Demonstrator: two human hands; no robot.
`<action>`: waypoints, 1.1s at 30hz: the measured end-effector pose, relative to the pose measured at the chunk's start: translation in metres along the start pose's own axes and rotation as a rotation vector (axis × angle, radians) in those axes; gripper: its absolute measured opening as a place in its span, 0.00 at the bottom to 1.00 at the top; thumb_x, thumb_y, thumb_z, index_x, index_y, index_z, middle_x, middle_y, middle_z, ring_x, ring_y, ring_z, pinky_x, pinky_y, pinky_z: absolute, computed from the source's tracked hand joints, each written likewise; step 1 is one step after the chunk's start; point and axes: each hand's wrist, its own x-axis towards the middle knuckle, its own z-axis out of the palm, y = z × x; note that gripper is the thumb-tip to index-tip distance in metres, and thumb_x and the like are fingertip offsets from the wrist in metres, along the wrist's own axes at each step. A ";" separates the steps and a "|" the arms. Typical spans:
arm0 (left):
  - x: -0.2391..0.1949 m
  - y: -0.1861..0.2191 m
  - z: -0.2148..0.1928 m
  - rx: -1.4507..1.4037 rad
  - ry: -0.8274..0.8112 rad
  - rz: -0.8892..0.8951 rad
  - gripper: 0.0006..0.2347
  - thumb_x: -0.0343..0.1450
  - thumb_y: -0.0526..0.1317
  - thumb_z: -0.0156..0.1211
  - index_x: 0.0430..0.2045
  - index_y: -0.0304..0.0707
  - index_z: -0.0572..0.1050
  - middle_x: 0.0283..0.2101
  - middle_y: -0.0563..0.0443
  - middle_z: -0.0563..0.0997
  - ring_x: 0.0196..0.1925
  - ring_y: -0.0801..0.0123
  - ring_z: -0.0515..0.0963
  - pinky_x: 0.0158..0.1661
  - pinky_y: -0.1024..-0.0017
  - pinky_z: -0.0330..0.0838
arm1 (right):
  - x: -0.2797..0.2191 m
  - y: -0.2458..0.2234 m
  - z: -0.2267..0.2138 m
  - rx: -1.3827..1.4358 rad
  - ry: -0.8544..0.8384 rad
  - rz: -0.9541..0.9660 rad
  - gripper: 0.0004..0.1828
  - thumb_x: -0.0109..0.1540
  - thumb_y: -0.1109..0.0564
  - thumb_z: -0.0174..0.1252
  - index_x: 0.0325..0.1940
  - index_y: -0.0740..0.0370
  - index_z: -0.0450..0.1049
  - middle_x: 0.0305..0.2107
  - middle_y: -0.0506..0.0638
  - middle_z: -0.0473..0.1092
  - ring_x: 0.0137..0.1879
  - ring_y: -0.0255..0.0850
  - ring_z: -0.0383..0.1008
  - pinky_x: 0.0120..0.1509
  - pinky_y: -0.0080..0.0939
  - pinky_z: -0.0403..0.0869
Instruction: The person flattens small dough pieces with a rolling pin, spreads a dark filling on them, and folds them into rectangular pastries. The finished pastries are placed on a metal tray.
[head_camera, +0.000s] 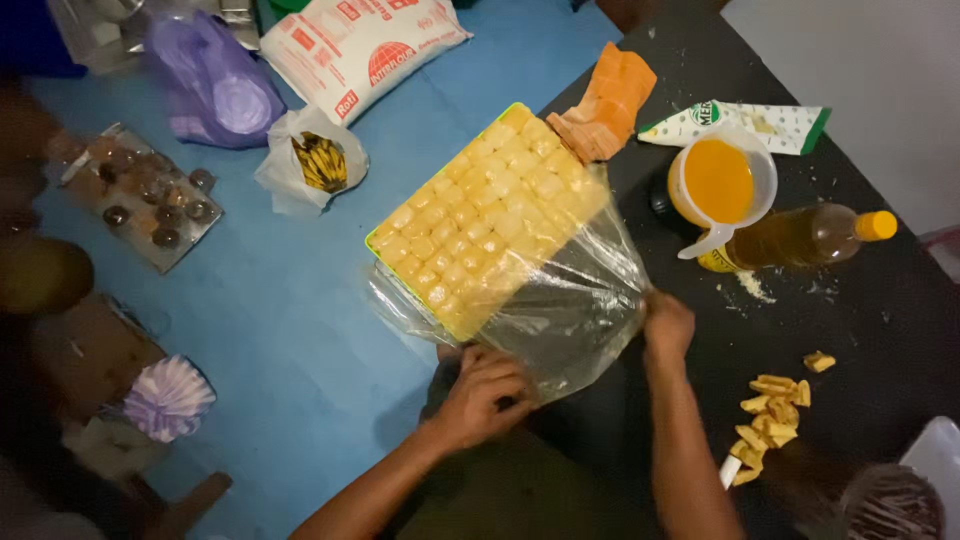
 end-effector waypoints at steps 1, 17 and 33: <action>-0.003 0.001 -0.002 -0.009 -0.006 -0.007 0.09 0.73 0.42 0.66 0.24 0.42 0.74 0.35 0.54 0.79 0.40 0.60 0.76 0.45 0.63 0.56 | -0.007 0.014 -0.004 -0.006 0.004 0.011 0.13 0.66 0.56 0.56 0.26 0.54 0.69 0.23 0.45 0.63 0.30 0.37 0.58 0.34 0.46 0.58; -0.003 0.049 0.080 -0.399 -0.616 -0.145 0.05 0.76 0.46 0.55 0.37 0.53 0.76 0.36 0.54 0.83 0.40 0.61 0.84 0.39 0.64 0.70 | -0.018 0.107 -0.121 0.223 0.239 -0.093 0.06 0.65 0.57 0.58 0.33 0.52 0.74 0.26 0.40 0.67 0.35 0.30 0.65 0.40 0.38 0.63; -0.073 -0.053 0.089 -0.196 0.541 -0.977 0.06 0.71 0.37 0.55 0.33 0.47 0.81 0.30 0.47 0.85 0.37 0.52 0.84 0.45 0.59 0.77 | -0.023 0.018 0.018 0.532 -0.322 -0.194 0.06 0.72 0.56 0.52 0.48 0.60 0.72 0.38 0.50 0.65 0.46 0.41 0.67 0.58 0.52 0.76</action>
